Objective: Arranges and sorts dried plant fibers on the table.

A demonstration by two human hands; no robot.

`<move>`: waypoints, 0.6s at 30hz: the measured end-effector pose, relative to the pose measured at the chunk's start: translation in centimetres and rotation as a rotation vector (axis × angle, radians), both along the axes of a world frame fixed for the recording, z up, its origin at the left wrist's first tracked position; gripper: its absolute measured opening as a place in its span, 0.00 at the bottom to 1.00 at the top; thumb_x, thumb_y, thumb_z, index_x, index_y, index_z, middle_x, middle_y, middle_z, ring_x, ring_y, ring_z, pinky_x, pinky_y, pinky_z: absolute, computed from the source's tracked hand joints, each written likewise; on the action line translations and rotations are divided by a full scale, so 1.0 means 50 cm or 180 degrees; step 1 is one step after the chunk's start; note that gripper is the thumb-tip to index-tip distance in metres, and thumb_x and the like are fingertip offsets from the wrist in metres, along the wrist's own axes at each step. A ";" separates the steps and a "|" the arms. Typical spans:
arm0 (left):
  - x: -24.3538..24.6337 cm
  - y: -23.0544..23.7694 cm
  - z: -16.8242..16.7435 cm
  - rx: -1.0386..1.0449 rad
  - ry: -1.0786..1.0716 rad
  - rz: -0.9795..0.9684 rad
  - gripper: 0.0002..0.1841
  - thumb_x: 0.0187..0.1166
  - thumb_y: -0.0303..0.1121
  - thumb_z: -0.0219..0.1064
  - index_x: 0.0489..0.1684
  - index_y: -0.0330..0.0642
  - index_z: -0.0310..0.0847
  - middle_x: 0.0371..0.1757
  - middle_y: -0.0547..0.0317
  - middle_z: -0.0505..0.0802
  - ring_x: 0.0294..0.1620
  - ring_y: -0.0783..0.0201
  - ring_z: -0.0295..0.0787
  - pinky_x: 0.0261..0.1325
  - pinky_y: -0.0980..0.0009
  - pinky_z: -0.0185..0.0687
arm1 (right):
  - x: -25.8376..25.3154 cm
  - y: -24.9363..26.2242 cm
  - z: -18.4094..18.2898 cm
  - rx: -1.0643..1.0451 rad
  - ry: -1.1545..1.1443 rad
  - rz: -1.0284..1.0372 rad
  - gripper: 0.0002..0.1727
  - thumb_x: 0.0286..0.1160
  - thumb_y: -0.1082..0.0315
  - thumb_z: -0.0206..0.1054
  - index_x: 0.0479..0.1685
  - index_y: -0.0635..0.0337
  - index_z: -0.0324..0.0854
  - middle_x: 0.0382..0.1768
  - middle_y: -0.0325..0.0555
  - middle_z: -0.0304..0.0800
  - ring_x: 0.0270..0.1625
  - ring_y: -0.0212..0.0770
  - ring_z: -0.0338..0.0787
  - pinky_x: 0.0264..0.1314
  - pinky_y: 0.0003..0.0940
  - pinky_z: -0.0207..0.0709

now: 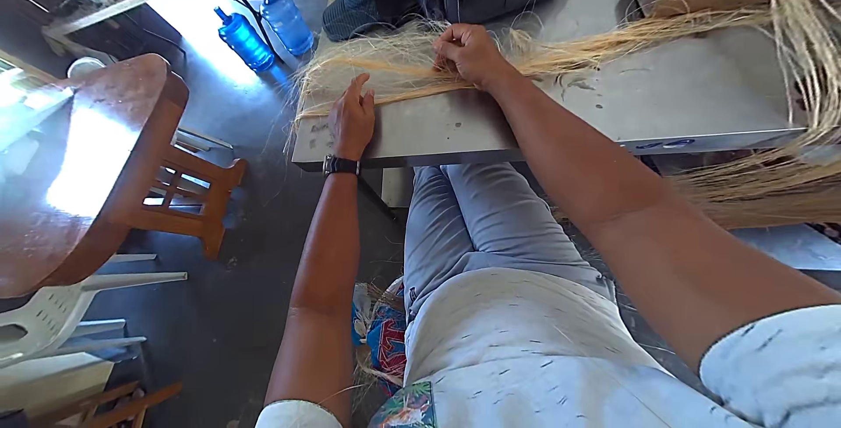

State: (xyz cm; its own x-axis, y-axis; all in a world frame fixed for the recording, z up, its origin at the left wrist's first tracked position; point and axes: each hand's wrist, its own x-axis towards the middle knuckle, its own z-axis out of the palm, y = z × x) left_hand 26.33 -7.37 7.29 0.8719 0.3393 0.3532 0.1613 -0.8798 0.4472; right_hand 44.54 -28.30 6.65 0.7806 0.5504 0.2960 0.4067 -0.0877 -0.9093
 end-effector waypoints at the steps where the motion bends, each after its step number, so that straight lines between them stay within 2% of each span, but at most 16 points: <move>1: 0.001 -0.002 0.002 0.0029 0.0086 0.0073 0.22 0.92 0.41 0.52 0.82 0.51 0.75 0.39 0.47 0.92 0.41 0.47 0.90 0.50 0.43 0.83 | -0.002 0.000 0.001 0.0016 0.0009 0.0031 0.11 0.87 0.64 0.62 0.49 0.64 0.83 0.37 0.45 0.90 0.38 0.33 0.90 0.51 0.36 0.85; 3: 0.006 -0.011 0.006 0.0141 0.0253 0.0195 0.21 0.92 0.43 0.52 0.77 0.50 0.80 0.48 0.47 0.94 0.49 0.46 0.92 0.55 0.40 0.82 | -0.004 -0.001 0.003 0.0091 0.0063 0.0092 0.11 0.87 0.64 0.62 0.48 0.64 0.83 0.36 0.45 0.91 0.37 0.33 0.90 0.50 0.35 0.86; 4: 0.007 -0.014 0.006 0.0209 0.0287 0.0219 0.20 0.92 0.43 0.51 0.71 0.49 0.83 0.54 0.48 0.94 0.54 0.46 0.92 0.58 0.40 0.82 | -0.005 -0.001 0.003 0.0157 0.0115 0.0105 0.11 0.87 0.65 0.62 0.48 0.65 0.83 0.35 0.45 0.91 0.37 0.33 0.90 0.49 0.35 0.86; 5: 0.007 -0.016 0.006 0.0245 0.0248 0.0220 0.18 0.92 0.42 0.52 0.65 0.48 0.86 0.55 0.49 0.94 0.56 0.47 0.92 0.59 0.40 0.83 | -0.005 -0.002 0.003 0.0229 0.0185 0.0099 0.10 0.87 0.66 0.62 0.48 0.65 0.82 0.35 0.45 0.91 0.37 0.33 0.91 0.49 0.35 0.86; 7: -0.001 -0.013 0.003 0.0163 -0.0005 0.0127 0.17 0.91 0.41 0.53 0.60 0.45 0.88 0.49 0.49 0.95 0.52 0.49 0.93 0.58 0.44 0.84 | -0.004 -0.003 0.001 0.0395 0.0300 0.0056 0.09 0.88 0.67 0.62 0.47 0.65 0.82 0.35 0.43 0.92 0.36 0.33 0.92 0.48 0.35 0.88; 10: -0.019 0.001 -0.007 -0.0099 -0.0614 -0.0099 0.17 0.91 0.39 0.55 0.59 0.41 0.88 0.34 0.51 0.92 0.33 0.57 0.88 0.45 0.54 0.84 | -0.001 -0.003 0.000 0.0597 0.0482 0.0020 0.09 0.88 0.67 0.61 0.48 0.66 0.81 0.36 0.44 0.91 0.36 0.34 0.93 0.49 0.36 0.90; 13: -0.019 0.012 -0.022 -0.0387 -0.1143 -0.0114 0.15 0.91 0.37 0.57 0.55 0.39 0.87 0.26 0.57 0.87 0.25 0.65 0.81 0.36 0.65 0.81 | -0.003 -0.004 0.001 0.0757 0.0616 -0.0062 0.08 0.89 0.68 0.60 0.48 0.65 0.79 0.34 0.43 0.91 0.34 0.35 0.93 0.48 0.35 0.90; 18: -0.027 0.009 -0.020 -0.0747 -0.1506 0.0108 0.14 0.89 0.40 0.61 0.56 0.38 0.83 0.29 0.59 0.89 0.25 0.67 0.85 0.35 0.67 0.84 | -0.005 -0.002 0.001 0.0913 0.0632 -0.0241 0.07 0.89 0.68 0.59 0.49 0.64 0.78 0.32 0.42 0.90 0.32 0.35 0.92 0.45 0.35 0.90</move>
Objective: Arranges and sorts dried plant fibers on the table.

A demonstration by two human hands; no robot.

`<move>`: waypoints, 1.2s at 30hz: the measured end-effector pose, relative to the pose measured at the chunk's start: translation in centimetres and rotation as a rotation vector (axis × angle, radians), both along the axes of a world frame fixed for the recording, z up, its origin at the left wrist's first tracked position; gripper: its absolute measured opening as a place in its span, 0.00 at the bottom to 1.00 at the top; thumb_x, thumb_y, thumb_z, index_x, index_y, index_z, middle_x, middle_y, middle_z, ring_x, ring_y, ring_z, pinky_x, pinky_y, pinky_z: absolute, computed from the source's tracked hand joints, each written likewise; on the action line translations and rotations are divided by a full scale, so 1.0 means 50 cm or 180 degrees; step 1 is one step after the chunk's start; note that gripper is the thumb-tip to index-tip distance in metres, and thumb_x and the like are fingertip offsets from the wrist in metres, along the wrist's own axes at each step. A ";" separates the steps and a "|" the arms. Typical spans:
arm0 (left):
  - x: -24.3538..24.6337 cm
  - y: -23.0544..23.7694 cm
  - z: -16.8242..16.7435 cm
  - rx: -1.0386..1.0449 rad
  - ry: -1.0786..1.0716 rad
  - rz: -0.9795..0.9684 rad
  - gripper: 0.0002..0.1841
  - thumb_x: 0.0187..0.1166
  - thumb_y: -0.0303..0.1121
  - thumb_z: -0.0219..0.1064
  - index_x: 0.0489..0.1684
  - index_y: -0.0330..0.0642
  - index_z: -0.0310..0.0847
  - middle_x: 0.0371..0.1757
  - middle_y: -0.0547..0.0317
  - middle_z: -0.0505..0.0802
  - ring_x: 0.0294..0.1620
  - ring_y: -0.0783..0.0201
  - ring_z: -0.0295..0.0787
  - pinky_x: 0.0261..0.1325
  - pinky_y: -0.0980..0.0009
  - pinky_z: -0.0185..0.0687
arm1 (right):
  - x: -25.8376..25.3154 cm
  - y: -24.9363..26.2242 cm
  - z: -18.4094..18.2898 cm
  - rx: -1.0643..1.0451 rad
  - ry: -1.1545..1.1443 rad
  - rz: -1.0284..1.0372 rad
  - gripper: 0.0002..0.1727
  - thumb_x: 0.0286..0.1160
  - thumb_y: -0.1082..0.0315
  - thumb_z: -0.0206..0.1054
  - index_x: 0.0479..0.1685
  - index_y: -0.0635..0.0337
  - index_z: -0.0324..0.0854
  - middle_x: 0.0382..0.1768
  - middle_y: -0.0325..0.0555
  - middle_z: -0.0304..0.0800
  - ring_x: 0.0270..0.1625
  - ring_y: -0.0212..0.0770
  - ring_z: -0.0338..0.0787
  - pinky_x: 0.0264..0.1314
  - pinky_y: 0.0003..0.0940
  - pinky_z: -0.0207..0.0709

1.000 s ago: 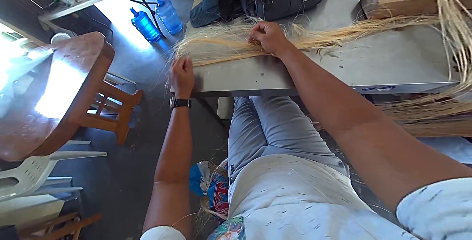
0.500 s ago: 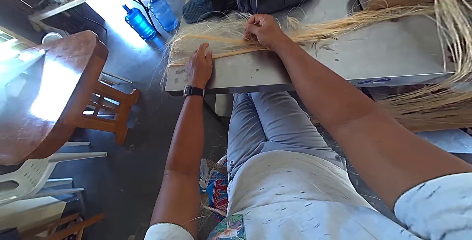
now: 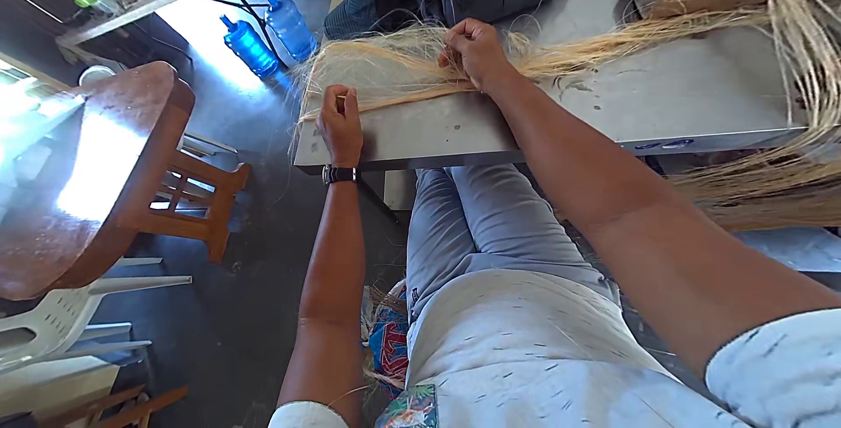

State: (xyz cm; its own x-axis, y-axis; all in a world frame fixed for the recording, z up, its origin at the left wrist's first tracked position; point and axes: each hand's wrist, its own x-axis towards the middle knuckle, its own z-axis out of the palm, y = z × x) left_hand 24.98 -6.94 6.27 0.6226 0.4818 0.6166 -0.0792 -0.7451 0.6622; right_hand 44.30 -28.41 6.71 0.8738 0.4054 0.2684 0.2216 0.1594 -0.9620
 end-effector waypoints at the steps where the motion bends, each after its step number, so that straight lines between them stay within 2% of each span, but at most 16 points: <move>1: -0.004 0.000 0.001 -0.0077 -0.0055 -0.0035 0.15 0.89 0.40 0.61 0.56 0.37 0.82 0.30 0.59 0.90 0.24 0.67 0.85 0.32 0.67 0.85 | 0.000 0.000 0.000 -0.0115 -0.0098 -0.0084 0.09 0.89 0.68 0.58 0.51 0.65 0.78 0.34 0.44 0.90 0.33 0.36 0.92 0.45 0.36 0.90; 3: -0.015 -0.005 0.002 -0.0106 -0.0088 -0.0126 0.15 0.89 0.41 0.61 0.57 0.37 0.81 0.32 0.58 0.91 0.24 0.66 0.86 0.31 0.66 0.86 | -0.005 -0.004 0.007 -0.0624 -0.0572 -0.0328 0.13 0.89 0.67 0.56 0.58 0.67 0.78 0.36 0.49 0.89 0.35 0.40 0.91 0.46 0.41 0.89; 4: -0.020 -0.007 0.000 -0.0056 -0.0087 -0.0186 0.15 0.90 0.40 0.60 0.57 0.37 0.81 0.33 0.58 0.91 0.25 0.67 0.87 0.32 0.67 0.87 | -0.010 -0.006 0.012 -0.0959 -0.0942 -0.0477 0.15 0.87 0.68 0.54 0.62 0.67 0.78 0.38 0.52 0.90 0.38 0.44 0.92 0.49 0.45 0.88; 6: -0.029 -0.010 -0.005 0.0108 -0.0005 -0.0341 0.14 0.90 0.38 0.59 0.58 0.36 0.82 0.36 0.56 0.92 0.26 0.66 0.87 0.33 0.66 0.87 | -0.026 -0.004 0.028 -0.1512 -0.1735 -0.0682 0.19 0.83 0.71 0.54 0.69 0.64 0.79 0.48 0.59 0.90 0.52 0.54 0.91 0.61 0.54 0.82; 7: -0.033 -0.012 -0.007 0.0187 0.0097 -0.0405 0.14 0.90 0.37 0.58 0.58 0.36 0.82 0.38 0.55 0.93 0.27 0.66 0.88 0.34 0.66 0.88 | -0.036 0.002 0.034 -0.1694 -0.2090 -0.0709 0.21 0.81 0.72 0.56 0.71 0.62 0.80 0.55 0.60 0.89 0.61 0.58 0.88 0.71 0.57 0.77; 8: -0.035 -0.013 -0.007 0.0244 0.0194 -0.0456 0.15 0.91 0.38 0.58 0.58 0.36 0.83 0.40 0.55 0.93 0.28 0.65 0.88 0.35 0.65 0.88 | -0.049 0.010 0.039 -0.1763 -0.2372 -0.0702 0.23 0.78 0.72 0.59 0.72 0.59 0.80 0.59 0.62 0.87 0.67 0.62 0.84 0.75 0.61 0.73; 10: -0.035 -0.013 -0.006 0.0273 0.0303 -0.0539 0.15 0.91 0.37 0.57 0.59 0.38 0.84 0.40 0.55 0.93 0.29 0.65 0.89 0.36 0.64 0.89 | -0.081 0.028 0.051 -0.1822 -0.2768 -0.0643 0.24 0.73 0.73 0.63 0.70 0.55 0.83 0.62 0.62 0.85 0.71 0.65 0.80 0.75 0.66 0.67; 13: -0.034 -0.008 0.000 -0.0017 0.0344 -0.0713 0.16 0.93 0.36 0.53 0.63 0.38 0.83 0.37 0.58 0.93 0.25 0.67 0.88 0.32 0.67 0.88 | -0.134 0.053 0.073 -0.1896 -0.2929 -0.0402 0.18 0.72 0.70 0.66 0.61 0.51 0.89 0.66 0.57 0.84 0.75 0.62 0.77 0.77 0.68 0.63; 15: -0.035 -0.005 0.002 -0.0300 0.0264 -0.0841 0.15 0.93 0.36 0.53 0.62 0.38 0.83 0.33 0.60 0.93 0.21 0.69 0.85 0.27 0.70 0.85 | -0.168 0.071 0.082 -0.1795 -0.3013 -0.0134 0.14 0.74 0.68 0.66 0.56 0.52 0.91 0.63 0.55 0.86 0.71 0.59 0.80 0.73 0.63 0.68; 18: -0.034 0.002 0.002 -0.0526 0.0107 -0.0993 0.14 0.93 0.35 0.54 0.59 0.38 0.83 0.30 0.62 0.91 0.21 0.69 0.85 0.27 0.71 0.85 | -0.195 0.101 0.080 -0.1628 -0.2923 0.0391 0.13 0.79 0.68 0.67 0.56 0.57 0.91 0.56 0.56 0.88 0.64 0.56 0.85 0.72 0.53 0.77; 20: -0.037 0.004 0.003 -0.0595 0.0042 -0.0999 0.14 0.93 0.35 0.54 0.59 0.38 0.83 0.29 0.62 0.91 0.21 0.69 0.85 0.26 0.72 0.84 | -0.192 0.120 0.062 -0.1626 -0.2731 0.0530 0.13 0.80 0.68 0.66 0.56 0.60 0.90 0.54 0.58 0.87 0.58 0.55 0.88 0.64 0.51 0.82; 24: -0.061 -0.009 0.001 -0.0439 0.0299 -0.0917 0.16 0.94 0.41 0.52 0.65 0.44 0.79 0.27 0.57 0.88 0.17 0.66 0.80 0.21 0.70 0.80 | -0.166 0.124 0.014 -0.1444 -0.2190 0.0459 0.12 0.81 0.67 0.64 0.50 0.63 0.90 0.48 0.58 0.87 0.49 0.54 0.88 0.54 0.54 0.83; 26: -0.057 -0.009 -0.002 -0.0370 0.0319 -0.0914 0.15 0.94 0.42 0.53 0.63 0.46 0.81 0.26 0.58 0.88 0.16 0.65 0.80 0.19 0.69 0.80 | -0.154 0.122 0.006 -0.1331 -0.2052 0.0434 0.12 0.81 0.67 0.65 0.49 0.63 0.91 0.44 0.58 0.87 0.44 0.53 0.88 0.51 0.54 0.83; 30: -0.054 -0.012 -0.001 -0.0403 0.0331 -0.0845 0.14 0.94 0.39 0.53 0.62 0.46 0.81 0.26 0.59 0.88 0.16 0.67 0.80 0.20 0.71 0.79 | -0.160 0.114 0.001 -0.1438 -0.2018 0.0422 0.11 0.80 0.68 0.65 0.47 0.63 0.91 0.42 0.56 0.85 0.43 0.52 0.86 0.50 0.52 0.81; 34: -0.056 -0.021 0.006 -0.0641 0.0171 -0.0684 0.20 0.92 0.40 0.56 0.78 0.46 0.70 0.34 0.57 0.90 0.17 0.66 0.80 0.20 0.69 0.81 | -0.171 0.109 0.005 -0.1291 -0.1968 0.0341 0.11 0.81 0.69 0.64 0.47 0.64 0.90 0.40 0.55 0.86 0.41 0.51 0.86 0.48 0.50 0.81; 36: -0.056 -0.022 0.003 -0.0751 -0.0062 -0.0653 0.20 0.92 0.41 0.57 0.77 0.46 0.69 0.34 0.59 0.88 0.18 0.68 0.80 0.21 0.70 0.82 | -0.173 0.106 0.007 -0.1130 -0.1808 0.0299 0.11 0.82 0.69 0.63 0.48 0.65 0.90 0.40 0.54 0.89 0.41 0.49 0.88 0.50 0.48 0.82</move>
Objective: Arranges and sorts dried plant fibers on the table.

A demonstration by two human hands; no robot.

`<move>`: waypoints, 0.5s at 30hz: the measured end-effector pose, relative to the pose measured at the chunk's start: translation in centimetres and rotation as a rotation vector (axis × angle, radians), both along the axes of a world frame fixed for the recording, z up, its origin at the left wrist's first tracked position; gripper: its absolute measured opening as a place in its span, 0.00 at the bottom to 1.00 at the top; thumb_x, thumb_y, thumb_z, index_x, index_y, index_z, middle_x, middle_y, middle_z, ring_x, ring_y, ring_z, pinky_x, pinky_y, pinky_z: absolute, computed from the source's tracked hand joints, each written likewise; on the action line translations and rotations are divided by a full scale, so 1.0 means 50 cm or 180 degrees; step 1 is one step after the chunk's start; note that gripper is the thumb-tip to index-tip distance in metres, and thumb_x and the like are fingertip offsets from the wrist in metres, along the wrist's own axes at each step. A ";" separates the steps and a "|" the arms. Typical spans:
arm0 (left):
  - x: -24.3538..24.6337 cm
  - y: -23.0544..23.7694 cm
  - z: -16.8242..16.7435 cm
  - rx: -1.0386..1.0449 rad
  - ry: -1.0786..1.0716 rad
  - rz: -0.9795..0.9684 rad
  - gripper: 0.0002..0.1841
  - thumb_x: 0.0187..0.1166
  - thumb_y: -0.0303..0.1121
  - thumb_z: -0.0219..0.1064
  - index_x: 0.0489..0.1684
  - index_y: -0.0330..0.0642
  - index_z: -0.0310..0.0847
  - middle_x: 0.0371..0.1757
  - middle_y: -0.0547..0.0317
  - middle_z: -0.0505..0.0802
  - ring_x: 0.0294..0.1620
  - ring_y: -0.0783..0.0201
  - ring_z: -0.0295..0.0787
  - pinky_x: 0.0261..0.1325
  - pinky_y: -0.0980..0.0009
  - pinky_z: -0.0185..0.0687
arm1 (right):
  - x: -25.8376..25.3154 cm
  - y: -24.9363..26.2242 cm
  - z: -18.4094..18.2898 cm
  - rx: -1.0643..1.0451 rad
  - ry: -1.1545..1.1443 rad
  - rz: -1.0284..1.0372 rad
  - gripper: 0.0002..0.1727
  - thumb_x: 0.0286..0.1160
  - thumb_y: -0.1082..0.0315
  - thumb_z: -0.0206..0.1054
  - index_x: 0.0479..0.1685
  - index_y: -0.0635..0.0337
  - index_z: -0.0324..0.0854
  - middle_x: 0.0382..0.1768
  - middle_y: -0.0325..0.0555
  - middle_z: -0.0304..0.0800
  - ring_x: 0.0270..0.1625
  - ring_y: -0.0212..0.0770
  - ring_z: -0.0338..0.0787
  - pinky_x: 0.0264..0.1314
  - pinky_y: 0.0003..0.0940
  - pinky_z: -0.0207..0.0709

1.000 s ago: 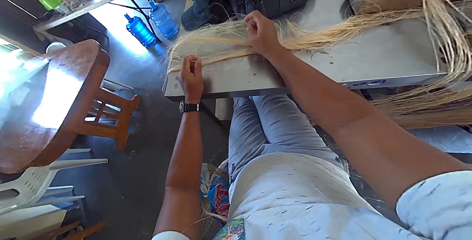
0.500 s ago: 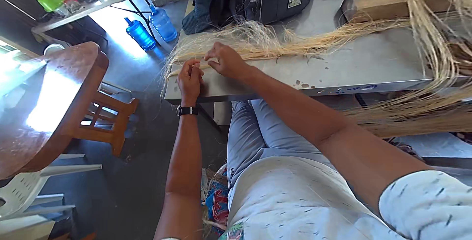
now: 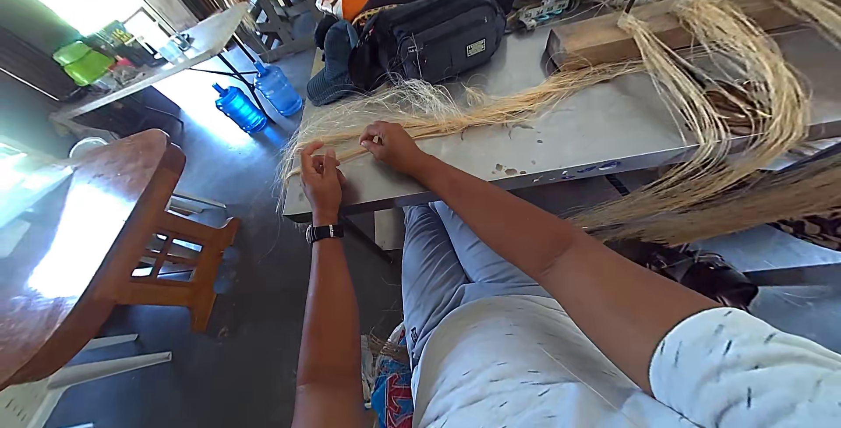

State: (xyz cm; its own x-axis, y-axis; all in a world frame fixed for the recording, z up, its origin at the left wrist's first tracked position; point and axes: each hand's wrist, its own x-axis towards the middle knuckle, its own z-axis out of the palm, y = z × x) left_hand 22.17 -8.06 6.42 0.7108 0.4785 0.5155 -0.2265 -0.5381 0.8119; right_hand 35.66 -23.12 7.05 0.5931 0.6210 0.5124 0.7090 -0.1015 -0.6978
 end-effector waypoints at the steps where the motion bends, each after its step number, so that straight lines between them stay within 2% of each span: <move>1: 0.002 0.003 -0.004 -0.0023 -0.0105 0.0019 0.18 0.92 0.42 0.57 0.73 0.45 0.71 0.31 0.60 0.86 0.18 0.68 0.80 0.21 0.71 0.82 | 0.000 -0.002 0.002 0.0097 0.0143 -0.0011 0.11 0.83 0.69 0.62 0.49 0.65 0.89 0.41 0.54 0.91 0.40 0.47 0.89 0.49 0.47 0.83; 3: 0.003 0.008 -0.007 0.0062 -0.0115 0.0049 0.15 0.93 0.45 0.54 0.58 0.43 0.75 0.26 0.62 0.84 0.18 0.68 0.80 0.23 0.70 0.83 | 0.001 -0.005 0.004 0.0278 0.0443 -0.0009 0.12 0.85 0.69 0.61 0.49 0.65 0.88 0.40 0.52 0.93 0.37 0.43 0.90 0.46 0.43 0.84; 5: 0.000 0.008 -0.002 0.0297 0.0236 0.0004 0.21 0.94 0.49 0.50 0.49 0.41 0.82 0.24 0.61 0.85 0.19 0.66 0.81 0.26 0.65 0.84 | 0.004 -0.005 0.003 0.0324 0.0638 0.0059 0.12 0.86 0.68 0.61 0.49 0.65 0.88 0.38 0.50 0.92 0.34 0.39 0.89 0.42 0.39 0.83; 7: -0.001 0.003 0.008 0.0586 0.0690 -0.0109 0.24 0.94 0.50 0.48 0.56 0.43 0.86 0.28 0.57 0.88 0.20 0.63 0.80 0.27 0.61 0.83 | 0.006 -0.003 0.002 0.0201 0.0653 0.0221 0.11 0.85 0.68 0.62 0.49 0.64 0.88 0.39 0.50 0.93 0.37 0.40 0.90 0.46 0.40 0.84; 9: -0.003 0.001 0.013 0.0713 0.0909 -0.0229 0.22 0.94 0.50 0.49 0.65 0.46 0.84 0.31 0.54 0.90 0.19 0.61 0.79 0.25 0.61 0.80 | 0.008 0.000 -0.002 0.0055 0.0542 0.0433 0.11 0.85 0.68 0.63 0.48 0.65 0.88 0.38 0.50 0.93 0.37 0.40 0.91 0.46 0.42 0.84; 11: -0.003 0.008 0.010 0.0652 0.0834 -0.0360 0.20 0.94 0.47 0.52 0.64 0.46 0.85 0.31 0.55 0.90 0.18 0.63 0.78 0.23 0.65 0.78 | 0.010 0.003 -0.007 -0.0052 0.0488 0.0581 0.11 0.85 0.67 0.63 0.47 0.64 0.88 0.36 0.48 0.92 0.36 0.39 0.90 0.46 0.42 0.84; 13: 0.011 0.022 0.011 0.0524 0.0665 -0.0478 0.16 0.92 0.41 0.57 0.58 0.42 0.89 0.33 0.60 0.92 0.22 0.70 0.82 0.30 0.71 0.82 | 0.011 0.004 -0.008 -0.0121 0.0491 0.0640 0.11 0.85 0.67 0.63 0.47 0.63 0.88 0.35 0.46 0.92 0.34 0.37 0.88 0.45 0.40 0.83; 15: 0.020 0.029 0.014 0.0446 0.0596 -0.0594 0.14 0.89 0.38 0.61 0.54 0.40 0.90 0.35 0.62 0.94 0.27 0.72 0.85 0.36 0.72 0.84 | 0.011 0.003 -0.005 -0.0189 0.0523 0.0660 0.10 0.85 0.67 0.63 0.47 0.63 0.88 0.35 0.45 0.92 0.34 0.36 0.88 0.44 0.38 0.83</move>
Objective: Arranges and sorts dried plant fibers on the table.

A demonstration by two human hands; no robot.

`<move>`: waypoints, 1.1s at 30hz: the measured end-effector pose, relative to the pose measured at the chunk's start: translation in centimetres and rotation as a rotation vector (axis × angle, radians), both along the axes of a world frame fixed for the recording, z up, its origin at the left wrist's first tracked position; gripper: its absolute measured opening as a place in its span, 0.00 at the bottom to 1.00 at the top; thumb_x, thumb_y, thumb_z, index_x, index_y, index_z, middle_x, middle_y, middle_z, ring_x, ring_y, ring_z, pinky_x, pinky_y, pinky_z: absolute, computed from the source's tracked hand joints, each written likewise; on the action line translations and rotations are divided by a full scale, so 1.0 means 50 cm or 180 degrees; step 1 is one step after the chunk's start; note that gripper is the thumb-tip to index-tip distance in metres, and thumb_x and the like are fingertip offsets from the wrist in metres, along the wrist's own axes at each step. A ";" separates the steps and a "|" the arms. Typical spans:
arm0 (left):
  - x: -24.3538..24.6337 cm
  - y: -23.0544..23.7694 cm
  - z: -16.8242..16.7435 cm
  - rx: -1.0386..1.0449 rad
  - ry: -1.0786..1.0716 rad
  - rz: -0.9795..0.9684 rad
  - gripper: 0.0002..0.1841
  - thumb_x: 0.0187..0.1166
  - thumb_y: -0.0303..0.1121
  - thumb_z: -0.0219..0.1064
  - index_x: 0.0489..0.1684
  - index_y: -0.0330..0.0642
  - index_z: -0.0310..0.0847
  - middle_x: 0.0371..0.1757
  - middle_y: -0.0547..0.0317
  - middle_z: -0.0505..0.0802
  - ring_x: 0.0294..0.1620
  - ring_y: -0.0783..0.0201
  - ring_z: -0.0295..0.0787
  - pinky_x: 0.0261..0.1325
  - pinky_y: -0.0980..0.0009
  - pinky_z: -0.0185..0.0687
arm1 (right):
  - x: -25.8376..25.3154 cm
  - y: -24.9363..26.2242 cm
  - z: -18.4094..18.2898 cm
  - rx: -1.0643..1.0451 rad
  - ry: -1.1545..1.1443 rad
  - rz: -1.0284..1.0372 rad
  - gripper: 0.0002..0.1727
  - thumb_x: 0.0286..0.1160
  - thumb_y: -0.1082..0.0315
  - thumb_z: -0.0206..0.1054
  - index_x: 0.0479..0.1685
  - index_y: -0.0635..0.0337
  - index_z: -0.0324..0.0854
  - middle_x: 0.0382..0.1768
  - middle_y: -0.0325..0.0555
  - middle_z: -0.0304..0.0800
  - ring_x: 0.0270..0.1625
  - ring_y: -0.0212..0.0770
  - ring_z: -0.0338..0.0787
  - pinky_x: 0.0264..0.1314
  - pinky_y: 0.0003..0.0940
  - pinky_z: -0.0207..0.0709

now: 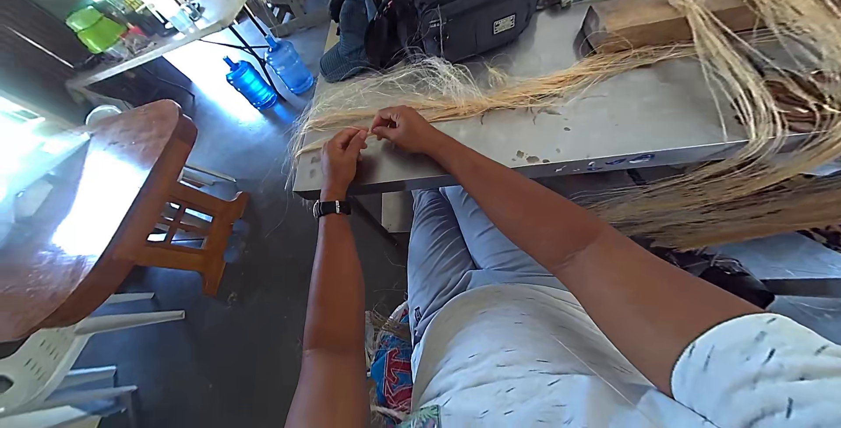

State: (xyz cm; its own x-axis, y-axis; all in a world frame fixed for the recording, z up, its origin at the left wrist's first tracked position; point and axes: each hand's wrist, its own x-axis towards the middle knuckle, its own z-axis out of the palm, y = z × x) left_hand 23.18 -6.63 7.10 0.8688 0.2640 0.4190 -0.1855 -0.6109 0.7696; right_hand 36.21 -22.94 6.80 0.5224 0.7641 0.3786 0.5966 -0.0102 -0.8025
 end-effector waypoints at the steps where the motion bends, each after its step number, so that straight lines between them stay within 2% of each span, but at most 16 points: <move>1: 0.001 0.002 -0.001 -0.0030 -0.0012 -0.0045 0.13 0.88 0.37 0.62 0.53 0.40 0.91 0.36 0.62 0.94 0.28 0.73 0.85 0.37 0.72 0.84 | 0.000 0.000 0.001 -0.0013 0.0019 0.0012 0.10 0.86 0.67 0.63 0.47 0.63 0.88 0.34 0.45 0.92 0.33 0.35 0.88 0.43 0.37 0.83; 6: 0.005 0.004 -0.004 -0.0108 -0.0063 -0.0125 0.11 0.87 0.36 0.64 0.52 0.41 0.90 0.36 0.64 0.94 0.29 0.74 0.85 0.36 0.74 0.83 | -0.001 -0.001 0.001 0.0030 0.0089 0.0094 0.09 0.85 0.67 0.63 0.46 0.63 0.87 0.32 0.42 0.91 0.28 0.31 0.84 0.37 0.32 0.80; 12: 0.007 0.002 -0.006 -0.0048 -0.0106 -0.0025 0.11 0.87 0.37 0.64 0.49 0.40 0.90 0.33 0.64 0.93 0.26 0.73 0.84 0.34 0.72 0.83 | -0.003 -0.001 0.002 0.0098 0.0126 0.0186 0.09 0.84 0.68 0.64 0.45 0.63 0.88 0.31 0.42 0.91 0.31 0.31 0.87 0.40 0.32 0.81; 18: 0.008 0.006 -0.010 -0.0078 -0.0074 0.0059 0.11 0.86 0.38 0.65 0.46 0.40 0.90 0.30 0.65 0.93 0.25 0.72 0.84 0.34 0.72 0.83 | -0.006 -0.004 0.010 0.0173 0.0498 -0.0190 0.10 0.89 0.68 0.58 0.49 0.64 0.83 0.32 0.43 0.92 0.25 0.32 0.85 0.32 0.32 0.81; 22: 0.008 0.004 -0.011 -0.0090 -0.0059 0.0117 0.11 0.86 0.38 0.65 0.46 0.41 0.89 0.30 0.65 0.92 0.24 0.73 0.84 0.33 0.72 0.83 | -0.010 -0.004 0.012 0.0179 0.0618 -0.0193 0.10 0.90 0.68 0.57 0.50 0.64 0.82 0.32 0.42 0.91 0.24 0.31 0.84 0.31 0.30 0.80; 27: 0.008 0.008 -0.015 -0.0368 -0.0221 0.0114 0.08 0.87 0.32 0.63 0.49 0.39 0.85 0.29 0.63 0.91 0.22 0.72 0.84 0.28 0.74 0.82 | -0.008 -0.005 0.011 0.0173 0.0606 -0.0193 0.10 0.90 0.68 0.57 0.51 0.64 0.81 0.30 0.42 0.89 0.24 0.32 0.83 0.30 0.29 0.79; 30: 0.009 0.012 -0.018 -0.0638 -0.0364 0.0015 0.06 0.86 0.29 0.61 0.49 0.38 0.81 0.30 0.62 0.91 0.22 0.71 0.84 0.27 0.74 0.82 | -0.004 -0.005 0.006 0.0034 0.0240 -0.0106 0.12 0.87 0.62 0.63 0.53 0.63 0.83 0.29 0.43 0.85 0.27 0.34 0.83 0.34 0.34 0.80; 33: 0.006 0.014 -0.017 -0.0800 -0.0492 -0.0075 0.07 0.88 0.30 0.57 0.47 0.38 0.79 0.31 0.61 0.91 0.23 0.70 0.84 0.27 0.75 0.81 | -0.003 -0.001 -0.001 -0.0257 -0.0189 -0.0056 0.15 0.83 0.57 0.68 0.53 0.59 0.88 0.27 0.43 0.85 0.30 0.40 0.83 0.41 0.46 0.79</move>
State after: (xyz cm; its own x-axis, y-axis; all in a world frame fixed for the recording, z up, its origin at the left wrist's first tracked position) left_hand 23.48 -5.95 6.26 0.8068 0.3569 0.4708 -0.3242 -0.3988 0.8578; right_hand 36.03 -23.02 6.75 0.5144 0.7843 0.3469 0.6422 -0.0842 -0.7619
